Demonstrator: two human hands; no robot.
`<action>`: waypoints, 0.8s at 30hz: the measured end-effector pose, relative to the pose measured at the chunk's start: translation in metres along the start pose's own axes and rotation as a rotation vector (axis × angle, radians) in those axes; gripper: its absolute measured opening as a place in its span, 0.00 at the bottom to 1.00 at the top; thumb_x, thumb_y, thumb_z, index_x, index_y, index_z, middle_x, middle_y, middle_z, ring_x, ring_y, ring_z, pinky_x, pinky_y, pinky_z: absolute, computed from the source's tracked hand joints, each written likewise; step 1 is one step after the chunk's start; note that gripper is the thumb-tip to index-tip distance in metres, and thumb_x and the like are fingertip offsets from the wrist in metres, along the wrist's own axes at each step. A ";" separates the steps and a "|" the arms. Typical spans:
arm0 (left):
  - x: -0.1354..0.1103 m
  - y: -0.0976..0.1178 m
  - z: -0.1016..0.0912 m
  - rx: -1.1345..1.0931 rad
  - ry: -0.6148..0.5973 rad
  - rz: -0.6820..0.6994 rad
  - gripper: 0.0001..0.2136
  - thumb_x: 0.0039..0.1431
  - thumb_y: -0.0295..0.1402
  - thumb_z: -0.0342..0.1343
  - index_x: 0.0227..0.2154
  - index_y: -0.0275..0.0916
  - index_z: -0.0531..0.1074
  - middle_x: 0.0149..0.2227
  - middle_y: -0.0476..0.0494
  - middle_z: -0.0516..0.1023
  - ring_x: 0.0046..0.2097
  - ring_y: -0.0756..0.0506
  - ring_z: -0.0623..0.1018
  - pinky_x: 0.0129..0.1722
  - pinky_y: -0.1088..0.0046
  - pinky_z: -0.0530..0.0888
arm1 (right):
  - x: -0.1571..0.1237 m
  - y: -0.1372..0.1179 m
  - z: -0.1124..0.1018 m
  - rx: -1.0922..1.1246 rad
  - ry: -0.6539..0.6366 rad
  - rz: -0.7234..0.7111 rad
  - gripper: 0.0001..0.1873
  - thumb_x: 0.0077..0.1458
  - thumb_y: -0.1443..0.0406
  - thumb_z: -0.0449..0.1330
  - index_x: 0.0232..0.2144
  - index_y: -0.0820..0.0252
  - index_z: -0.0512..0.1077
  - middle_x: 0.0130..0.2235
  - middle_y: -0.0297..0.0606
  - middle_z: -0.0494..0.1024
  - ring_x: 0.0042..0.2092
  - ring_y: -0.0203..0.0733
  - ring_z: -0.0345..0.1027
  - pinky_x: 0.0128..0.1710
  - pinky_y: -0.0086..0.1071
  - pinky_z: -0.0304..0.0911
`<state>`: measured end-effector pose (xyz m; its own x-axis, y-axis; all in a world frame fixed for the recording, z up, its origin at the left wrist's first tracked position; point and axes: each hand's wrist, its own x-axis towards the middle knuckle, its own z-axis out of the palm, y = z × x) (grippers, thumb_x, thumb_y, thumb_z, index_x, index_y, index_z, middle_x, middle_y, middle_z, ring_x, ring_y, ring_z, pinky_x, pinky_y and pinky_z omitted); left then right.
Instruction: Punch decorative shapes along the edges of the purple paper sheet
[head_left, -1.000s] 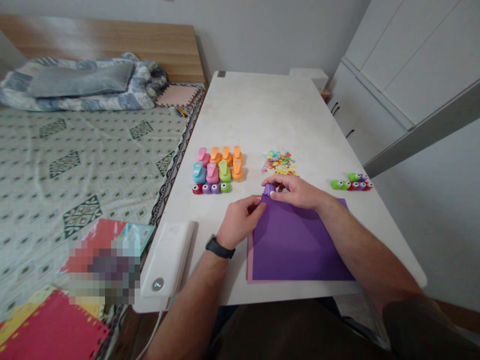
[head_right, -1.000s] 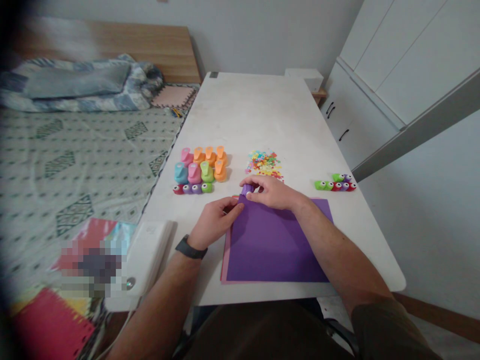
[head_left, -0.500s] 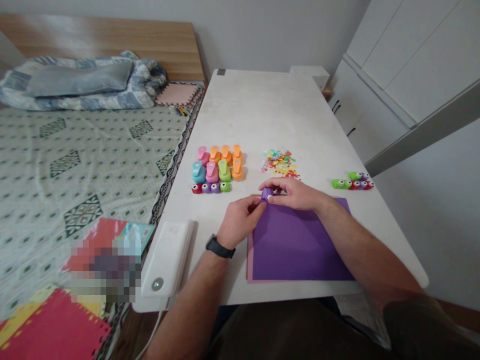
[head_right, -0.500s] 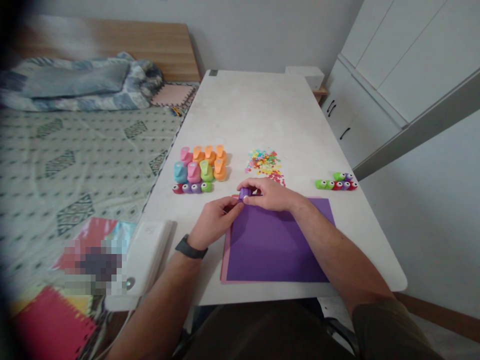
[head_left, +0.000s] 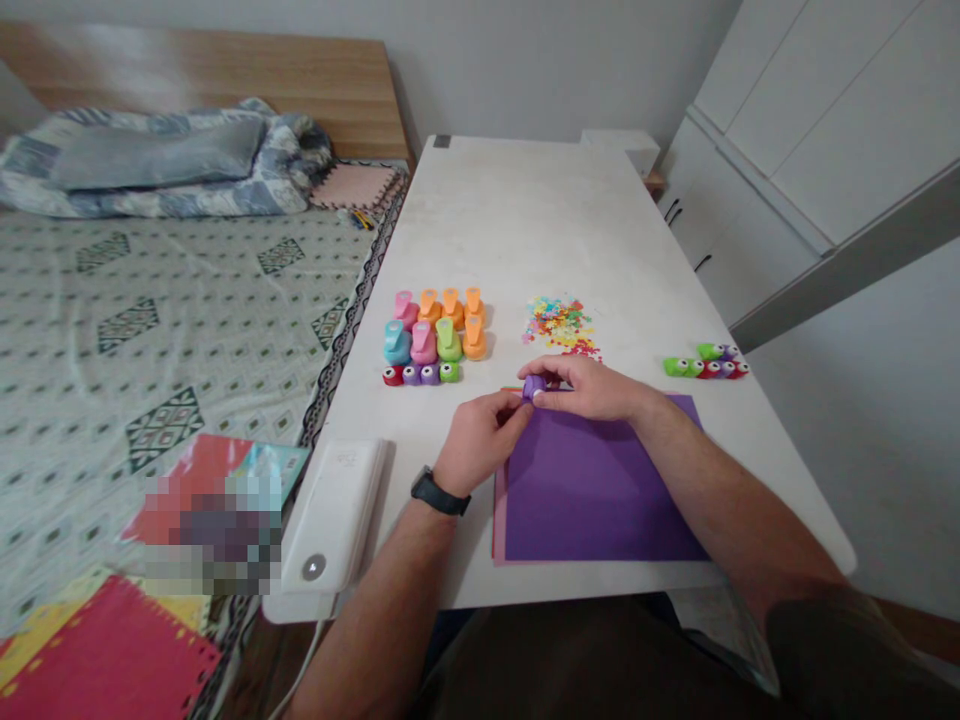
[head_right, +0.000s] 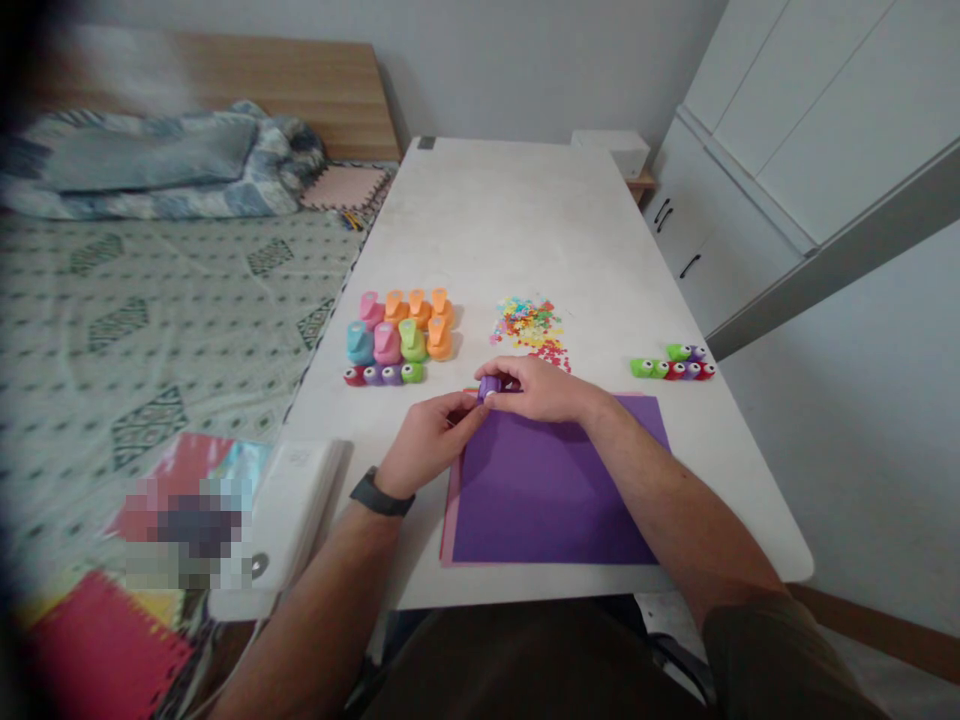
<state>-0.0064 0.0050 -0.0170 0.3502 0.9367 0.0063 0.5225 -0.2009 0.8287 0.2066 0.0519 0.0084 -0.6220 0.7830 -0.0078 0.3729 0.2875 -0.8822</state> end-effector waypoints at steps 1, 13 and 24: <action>0.000 0.000 0.000 0.002 -0.001 0.001 0.17 0.67 0.44 0.51 0.34 0.37 0.78 0.29 0.48 0.79 0.29 0.50 0.70 0.29 0.75 0.63 | 0.000 0.000 0.000 -0.001 -0.002 -0.003 0.21 0.58 0.64 0.63 0.53 0.62 0.73 0.45 0.40 0.78 0.43 0.40 0.72 0.46 0.35 0.66; 0.000 -0.001 0.000 0.010 -0.010 0.008 0.18 0.68 0.45 0.50 0.33 0.37 0.78 0.28 0.48 0.77 0.29 0.50 0.69 0.29 0.75 0.62 | 0.001 0.001 0.001 0.042 -0.018 0.008 0.18 0.58 0.64 0.63 0.50 0.61 0.73 0.41 0.39 0.77 0.41 0.39 0.69 0.44 0.35 0.65; 0.000 0.001 0.000 0.010 -0.002 0.024 0.18 0.68 0.44 0.50 0.29 0.37 0.75 0.25 0.50 0.74 0.28 0.51 0.67 0.28 0.75 0.59 | 0.003 -0.001 0.002 0.025 -0.002 0.010 0.15 0.55 0.66 0.63 0.46 0.62 0.75 0.38 0.37 0.78 0.38 0.38 0.69 0.41 0.33 0.64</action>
<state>-0.0056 0.0047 -0.0160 0.3641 0.9310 0.0251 0.5215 -0.2261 0.8228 0.2031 0.0525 0.0082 -0.6197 0.7846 -0.0177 0.3620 0.2657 -0.8935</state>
